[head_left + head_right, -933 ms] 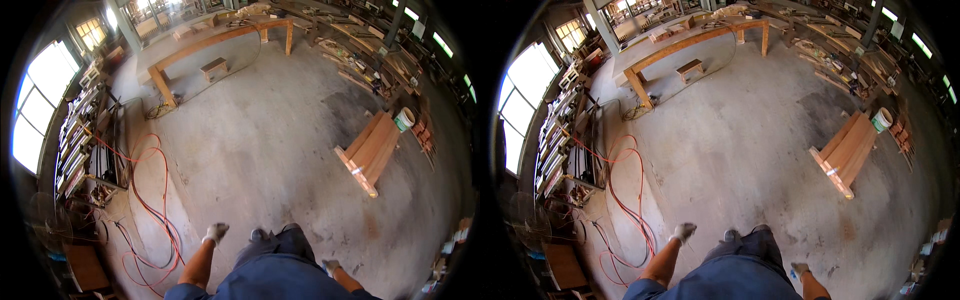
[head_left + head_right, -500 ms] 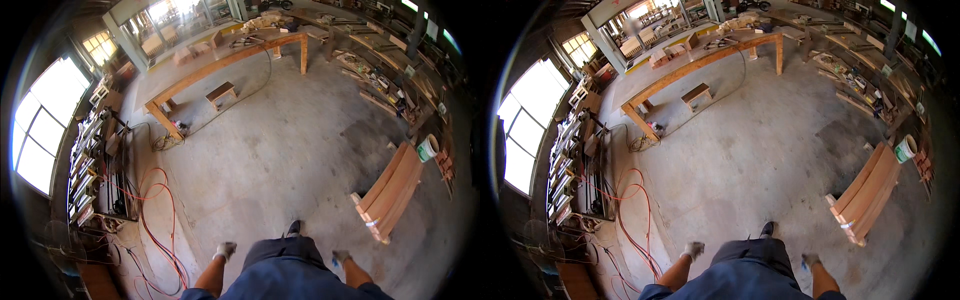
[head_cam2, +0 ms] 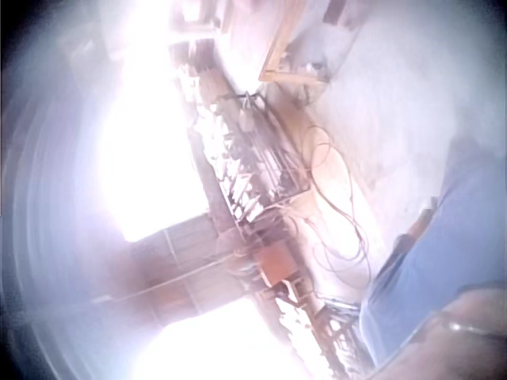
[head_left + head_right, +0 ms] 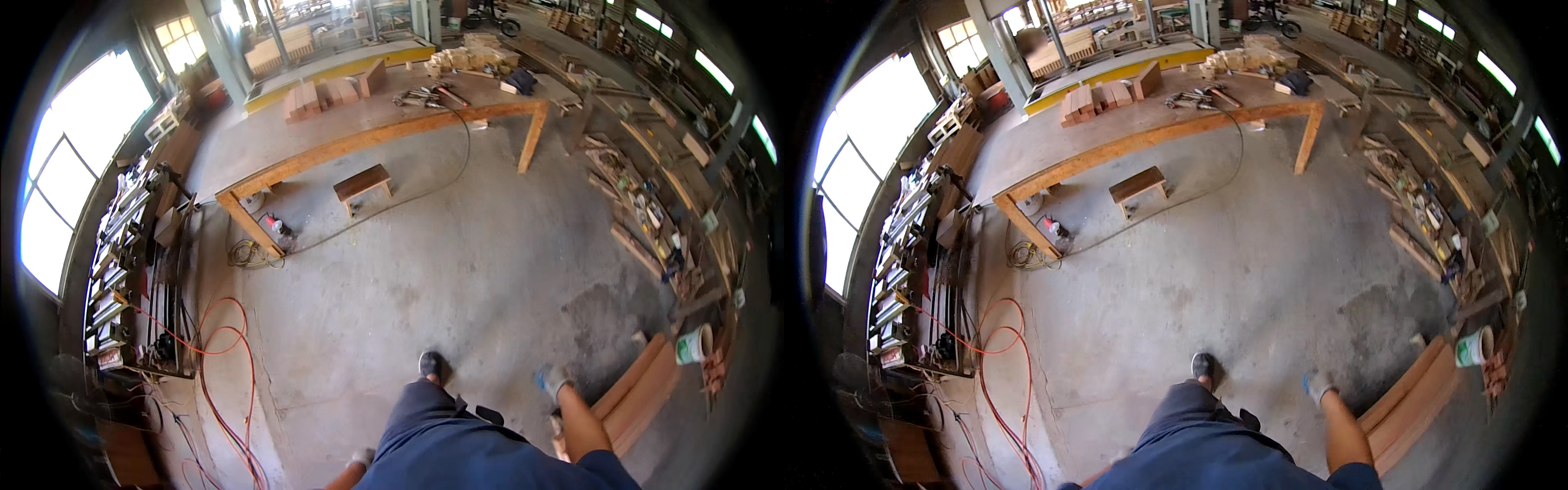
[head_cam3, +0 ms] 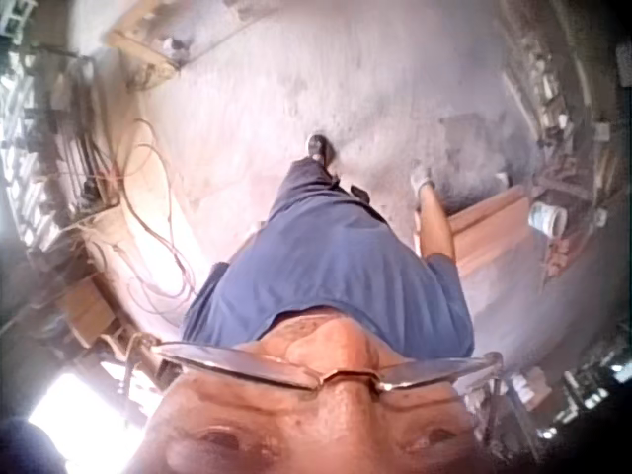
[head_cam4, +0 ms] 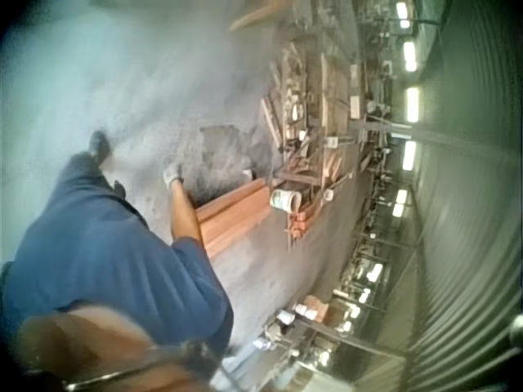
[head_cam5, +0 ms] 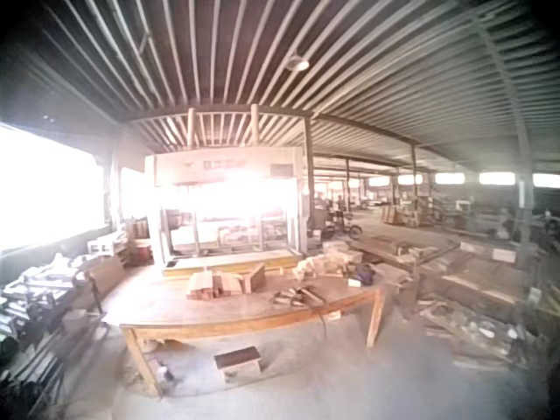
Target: The person aligns and secures wooden planks on a jig using a hammer and a wooden block. They repeatedly tap the planks to fit them together, walk to retrieve a hammer, and continue adjusting the planks until they are flush.
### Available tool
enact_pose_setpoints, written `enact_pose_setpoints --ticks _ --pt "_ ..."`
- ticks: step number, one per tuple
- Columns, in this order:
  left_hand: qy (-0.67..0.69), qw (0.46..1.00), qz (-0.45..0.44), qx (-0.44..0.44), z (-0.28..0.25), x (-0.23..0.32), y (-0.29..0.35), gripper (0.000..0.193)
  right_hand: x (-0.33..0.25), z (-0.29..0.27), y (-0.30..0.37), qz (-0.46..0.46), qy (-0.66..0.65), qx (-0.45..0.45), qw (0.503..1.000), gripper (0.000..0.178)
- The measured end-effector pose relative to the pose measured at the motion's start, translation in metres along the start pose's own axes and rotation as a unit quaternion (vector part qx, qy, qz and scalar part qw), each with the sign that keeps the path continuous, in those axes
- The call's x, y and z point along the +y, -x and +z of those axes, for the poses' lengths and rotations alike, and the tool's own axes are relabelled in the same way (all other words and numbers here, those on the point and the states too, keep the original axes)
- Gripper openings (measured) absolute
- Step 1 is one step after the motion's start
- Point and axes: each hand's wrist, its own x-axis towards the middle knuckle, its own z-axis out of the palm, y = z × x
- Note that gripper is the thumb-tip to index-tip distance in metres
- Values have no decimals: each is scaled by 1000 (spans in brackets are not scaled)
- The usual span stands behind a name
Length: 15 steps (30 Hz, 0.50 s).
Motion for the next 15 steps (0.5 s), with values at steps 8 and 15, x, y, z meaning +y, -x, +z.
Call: enact_pose_setpoints --ticks 8,15 --pt "467 841 74 263 -391 191 -98 19 -94 28 57 206 349 -251 879 71" --pt "462 811 104 344 -539 282 -139 28 -200 23 -113 221 238 -198 925 54"
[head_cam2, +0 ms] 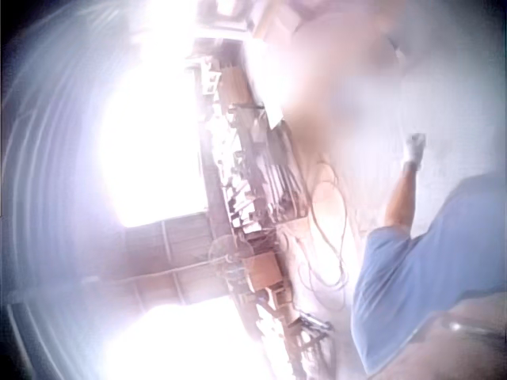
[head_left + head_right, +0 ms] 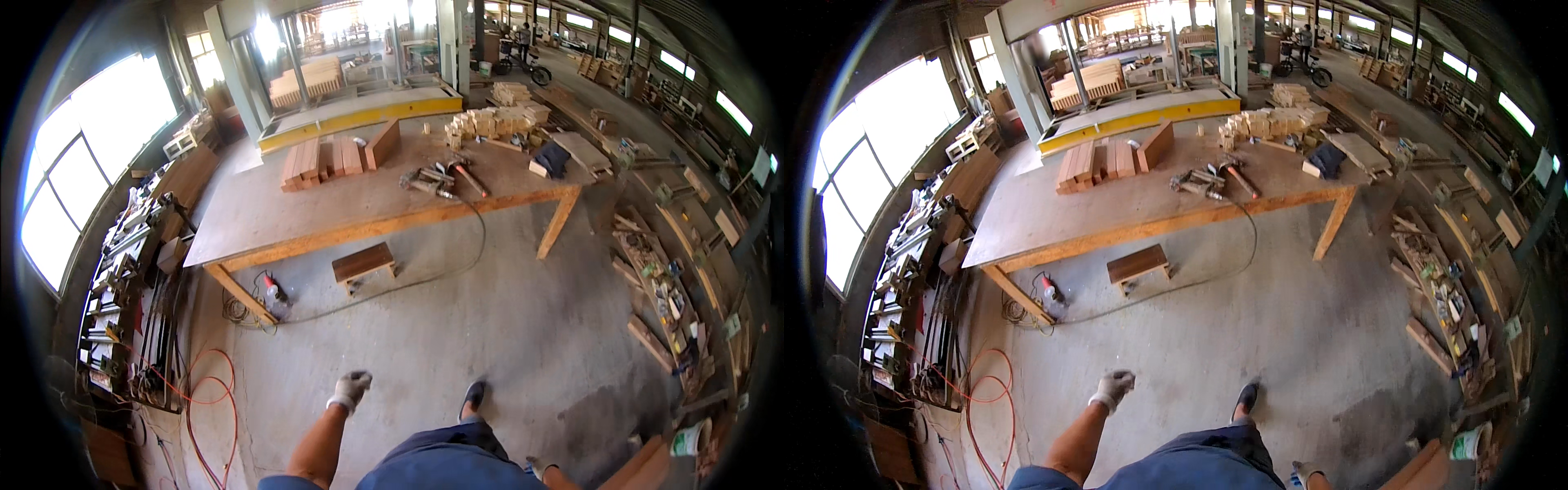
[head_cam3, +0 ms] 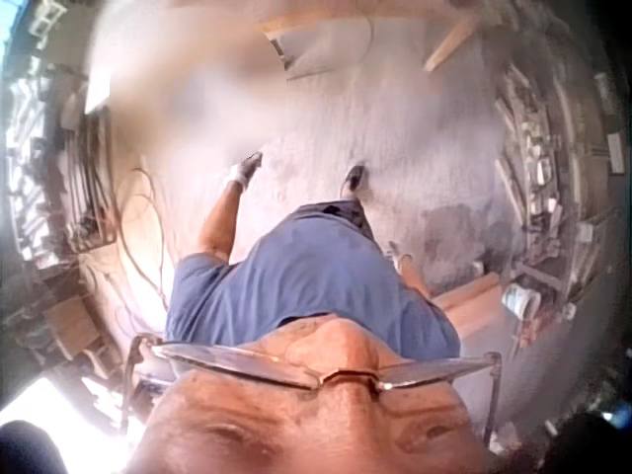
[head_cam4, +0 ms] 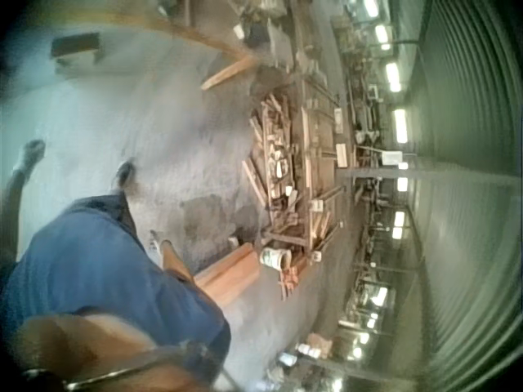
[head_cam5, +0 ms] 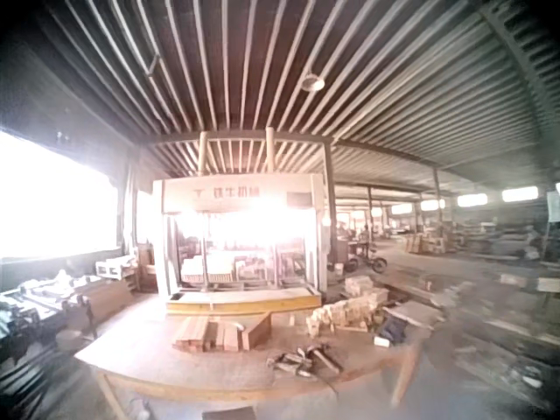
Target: The person aligns and secures wooden planks on a jig using a hammer and a wooden block. They repeatedly tap the planks to fit them together, walk to retrieve a hammer, and continue adjusting the planks until they are flush.
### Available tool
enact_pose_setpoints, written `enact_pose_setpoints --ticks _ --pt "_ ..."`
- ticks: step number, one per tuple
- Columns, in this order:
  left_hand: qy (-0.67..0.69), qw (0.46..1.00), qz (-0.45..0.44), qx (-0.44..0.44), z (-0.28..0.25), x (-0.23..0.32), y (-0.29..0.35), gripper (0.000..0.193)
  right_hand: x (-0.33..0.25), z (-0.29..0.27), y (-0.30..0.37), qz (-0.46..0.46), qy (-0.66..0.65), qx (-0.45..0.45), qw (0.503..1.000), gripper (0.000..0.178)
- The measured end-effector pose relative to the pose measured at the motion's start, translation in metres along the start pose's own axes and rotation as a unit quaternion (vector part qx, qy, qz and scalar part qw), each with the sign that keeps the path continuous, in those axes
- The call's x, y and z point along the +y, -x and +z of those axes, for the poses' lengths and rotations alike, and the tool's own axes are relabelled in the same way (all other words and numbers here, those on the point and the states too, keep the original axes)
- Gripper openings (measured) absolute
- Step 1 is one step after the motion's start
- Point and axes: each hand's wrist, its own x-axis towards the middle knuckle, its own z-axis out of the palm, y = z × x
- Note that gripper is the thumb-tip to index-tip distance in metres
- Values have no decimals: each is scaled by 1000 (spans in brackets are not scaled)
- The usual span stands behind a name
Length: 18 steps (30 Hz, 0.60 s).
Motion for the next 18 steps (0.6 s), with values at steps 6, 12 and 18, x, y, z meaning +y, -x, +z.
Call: enact_pose_setpoints --ticks 6,12,18 --pt "-258 913 -285 -140 33 -172 38 30 -251 -135 -78 -183 7 30 983 40" --pt "-347 879 -268 -188 117 -149 103 27 -470 -255 -108 -369 -25 119 921 33" --pt "-416 873 -181 -179 180 -151 56 26 -669 -272 -30 -360 -107 22 926 23"
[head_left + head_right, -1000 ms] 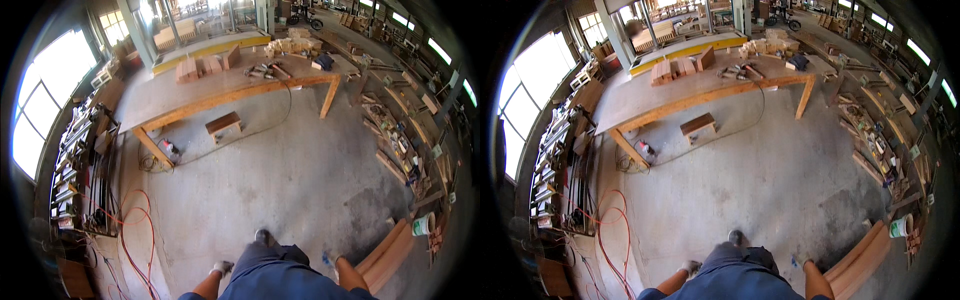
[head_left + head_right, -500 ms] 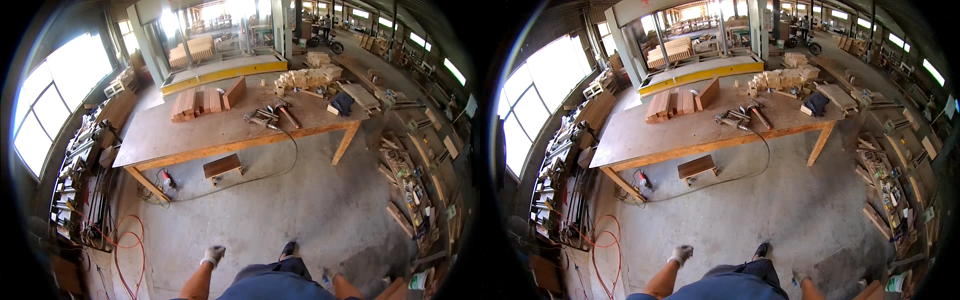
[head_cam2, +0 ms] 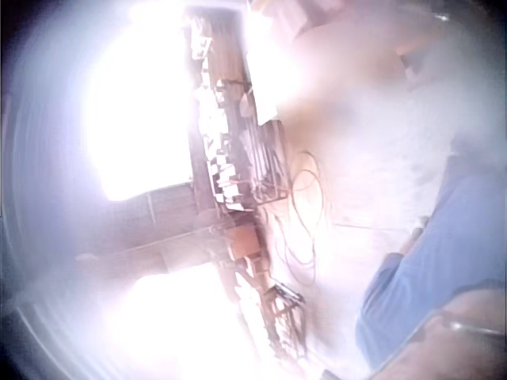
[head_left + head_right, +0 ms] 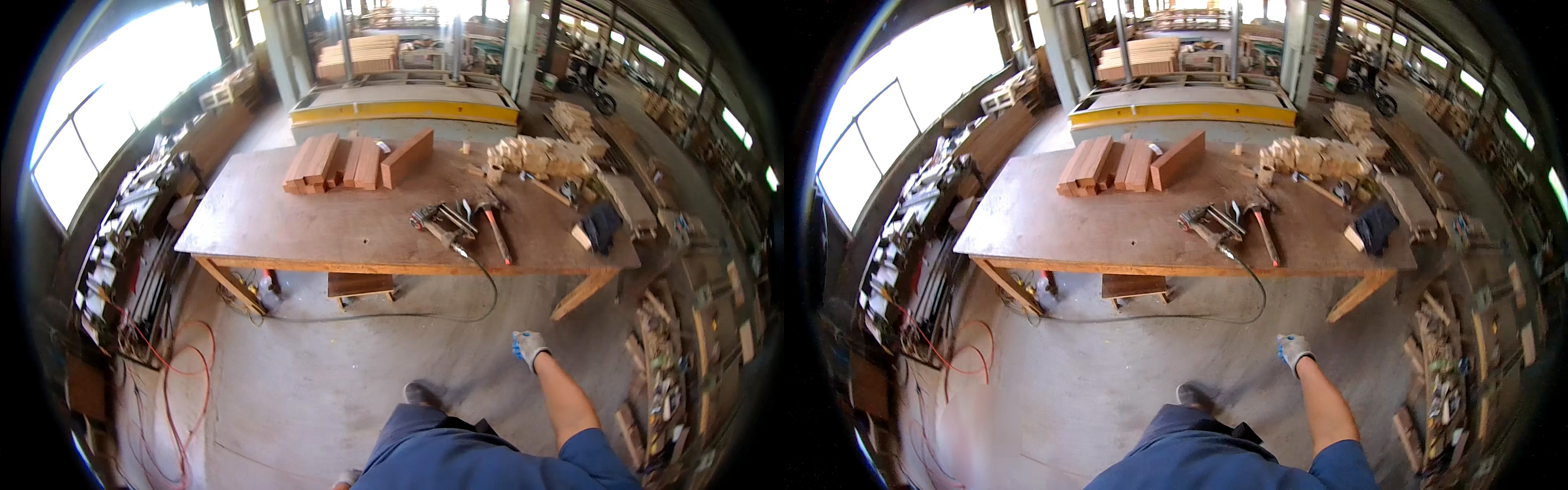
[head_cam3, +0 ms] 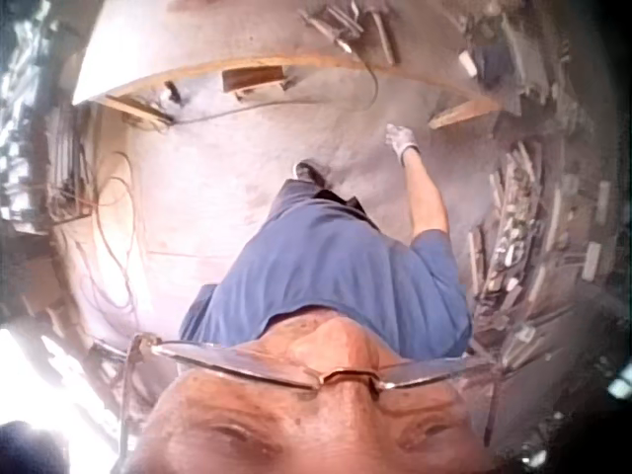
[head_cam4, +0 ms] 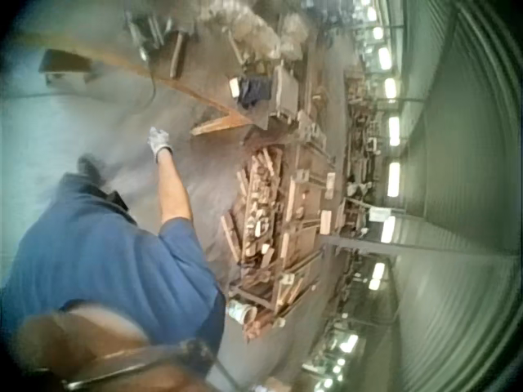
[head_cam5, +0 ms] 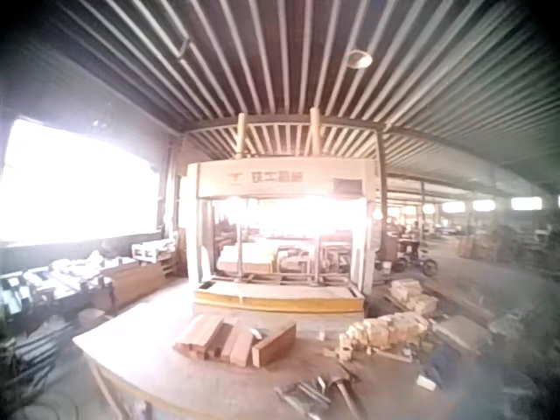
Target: The person aligns and secures wooden planks on a jig using a hammer and a wooden block. They repeatedly tap the planks to fit them together, walk to retrieve a hammer, and continue adjusting the planks until they are flush.
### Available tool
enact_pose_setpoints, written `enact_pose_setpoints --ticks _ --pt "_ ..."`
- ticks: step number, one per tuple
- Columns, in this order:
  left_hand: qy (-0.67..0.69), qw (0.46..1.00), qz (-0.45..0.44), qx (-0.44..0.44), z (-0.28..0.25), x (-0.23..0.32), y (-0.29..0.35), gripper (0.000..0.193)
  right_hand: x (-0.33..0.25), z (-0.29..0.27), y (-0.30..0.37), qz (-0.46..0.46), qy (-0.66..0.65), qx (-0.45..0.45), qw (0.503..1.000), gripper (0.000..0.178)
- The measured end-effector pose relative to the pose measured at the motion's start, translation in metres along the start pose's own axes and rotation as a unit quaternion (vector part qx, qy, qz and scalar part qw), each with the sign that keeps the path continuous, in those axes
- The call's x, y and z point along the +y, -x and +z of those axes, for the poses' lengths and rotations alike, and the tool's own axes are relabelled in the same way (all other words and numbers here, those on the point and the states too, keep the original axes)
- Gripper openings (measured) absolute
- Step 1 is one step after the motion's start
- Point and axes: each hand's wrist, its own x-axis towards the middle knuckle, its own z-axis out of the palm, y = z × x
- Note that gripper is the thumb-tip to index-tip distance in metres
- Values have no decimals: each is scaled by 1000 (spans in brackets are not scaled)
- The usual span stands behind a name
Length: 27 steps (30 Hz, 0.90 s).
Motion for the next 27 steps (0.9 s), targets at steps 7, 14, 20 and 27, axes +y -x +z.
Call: enact_pose_setpoints --ticks 7,14,20,27 --pt "690 710 -37 136 -201 140 -50 14 -108 2 -99 -150 307 71 937 37" --pt "632 710 -66 302 -290 215 11 43 -158 -15 -250 -189 19 -72 979 33" --pt "652 589 -442 177 -143 316 82 58 -232 7 -223 -96 391 -33 915 46" --pt "738 422 -524 45 27 569 99 55 -199 127 -218 -119 540 -260 792 40"
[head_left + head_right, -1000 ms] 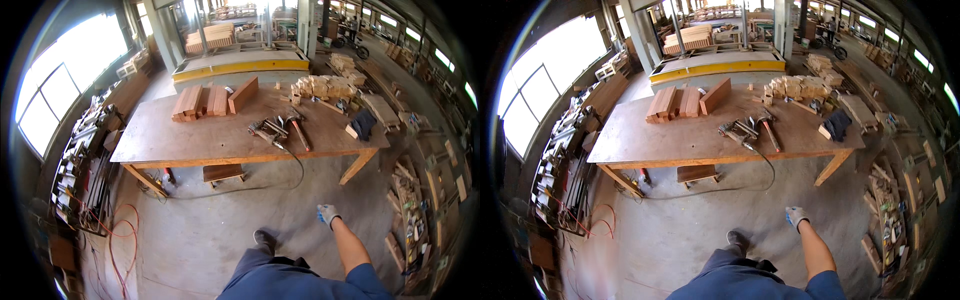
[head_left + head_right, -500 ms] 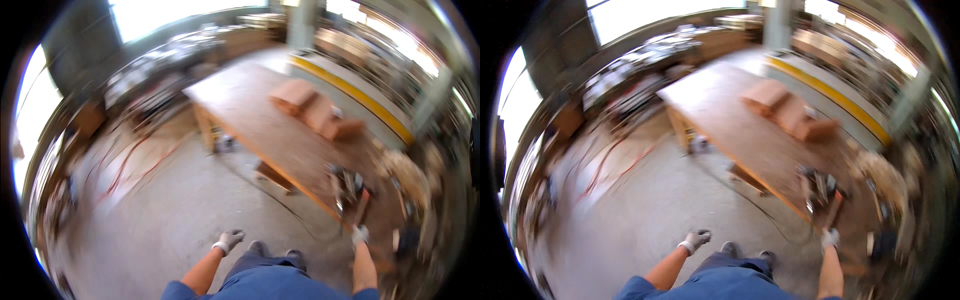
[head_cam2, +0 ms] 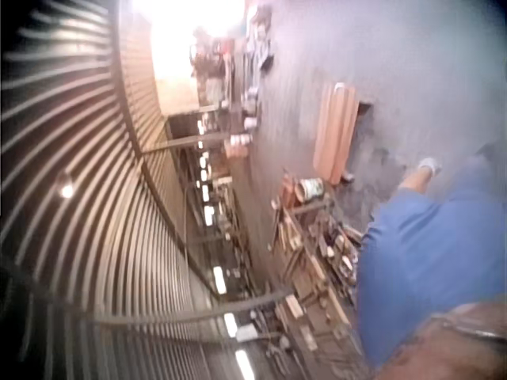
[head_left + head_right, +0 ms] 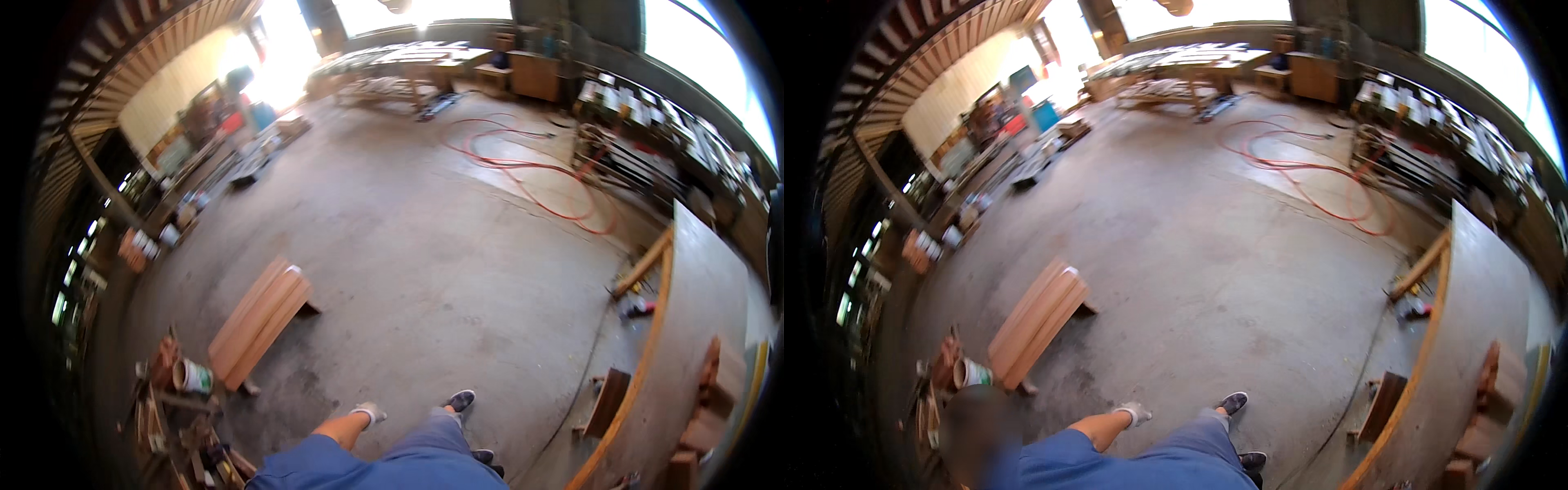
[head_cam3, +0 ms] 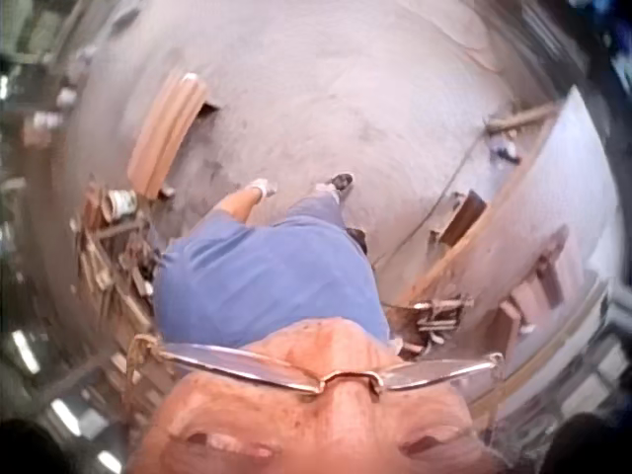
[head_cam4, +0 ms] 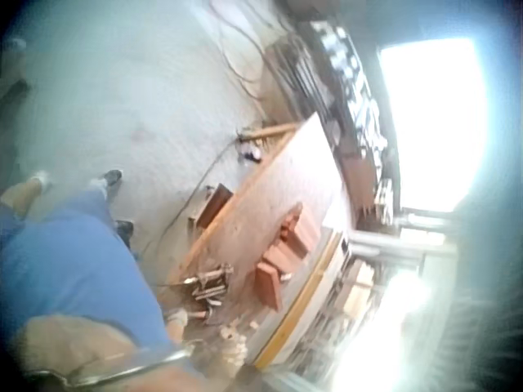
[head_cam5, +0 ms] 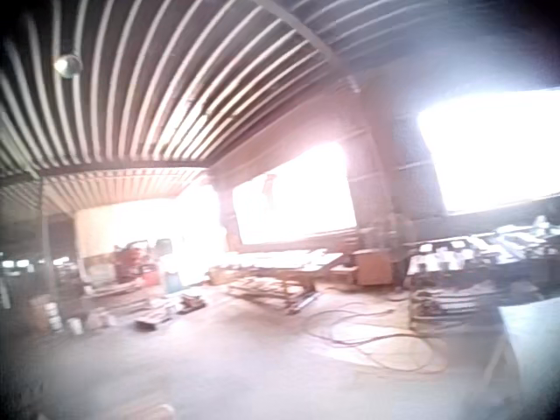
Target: The person aligns and secures wooden planks on a jig using a hammer and a wooden block. They repeatedly tap the planks to fit them together, walk to retrieve a hammer, and continue adjusting the planks until they are flush.
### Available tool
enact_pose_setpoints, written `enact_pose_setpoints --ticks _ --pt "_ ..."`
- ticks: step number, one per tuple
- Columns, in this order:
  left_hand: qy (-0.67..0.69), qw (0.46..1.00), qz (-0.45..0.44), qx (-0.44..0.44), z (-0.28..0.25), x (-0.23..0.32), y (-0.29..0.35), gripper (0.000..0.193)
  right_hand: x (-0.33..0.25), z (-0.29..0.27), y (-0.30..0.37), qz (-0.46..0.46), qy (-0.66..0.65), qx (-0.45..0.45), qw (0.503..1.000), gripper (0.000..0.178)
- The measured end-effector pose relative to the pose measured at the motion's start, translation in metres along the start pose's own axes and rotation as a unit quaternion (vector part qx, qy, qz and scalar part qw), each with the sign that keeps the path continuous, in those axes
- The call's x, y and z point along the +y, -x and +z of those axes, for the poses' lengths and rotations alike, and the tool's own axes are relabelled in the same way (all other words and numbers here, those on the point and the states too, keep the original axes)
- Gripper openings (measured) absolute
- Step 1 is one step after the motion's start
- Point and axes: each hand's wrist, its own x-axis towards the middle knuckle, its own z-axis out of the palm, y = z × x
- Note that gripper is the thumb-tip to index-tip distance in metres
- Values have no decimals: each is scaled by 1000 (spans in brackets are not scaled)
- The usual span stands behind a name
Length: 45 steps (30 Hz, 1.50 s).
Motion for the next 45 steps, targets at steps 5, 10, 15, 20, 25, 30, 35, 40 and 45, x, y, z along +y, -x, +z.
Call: enact_pose_setpoints --ticks 5,10,15,20,25,30,35,40,45 --pt "61 992 -31 -108 45 -26 44 55 -94 87 23 -125 118 -135 976 39" --pt "132 986 3 -103 70 -33 13 55 -153 190 81 -216 239 -239 916 37" --pt "195 978 67 3 12 -14 -35 55 -196 278 146 -270 323 -281 862 36" --pt "298 946 120 41 -30 -38 -108 57 -230 348 203 -303 394 -293 816 34" --pt "407 904 72 111 -39 -81 -127 56 -265 414 246 -323 453 -301 775 33" --pt "435 899 -39 39 -16 -130 -125 58 -304 472 266 -329 509 -302 736 31" --pt "380 904 -183 -71 39 -129 -115 62 -351 533 264 -322 574 -301 691 30" --pt "366 907 -161 -129 -22 -80 -109 58 -431 592 262 -316 622 -287 657 28" --pt "239 966 -75 -66 -103 -45 -148 49 -534 688 262 -358 699 -256 563 27"
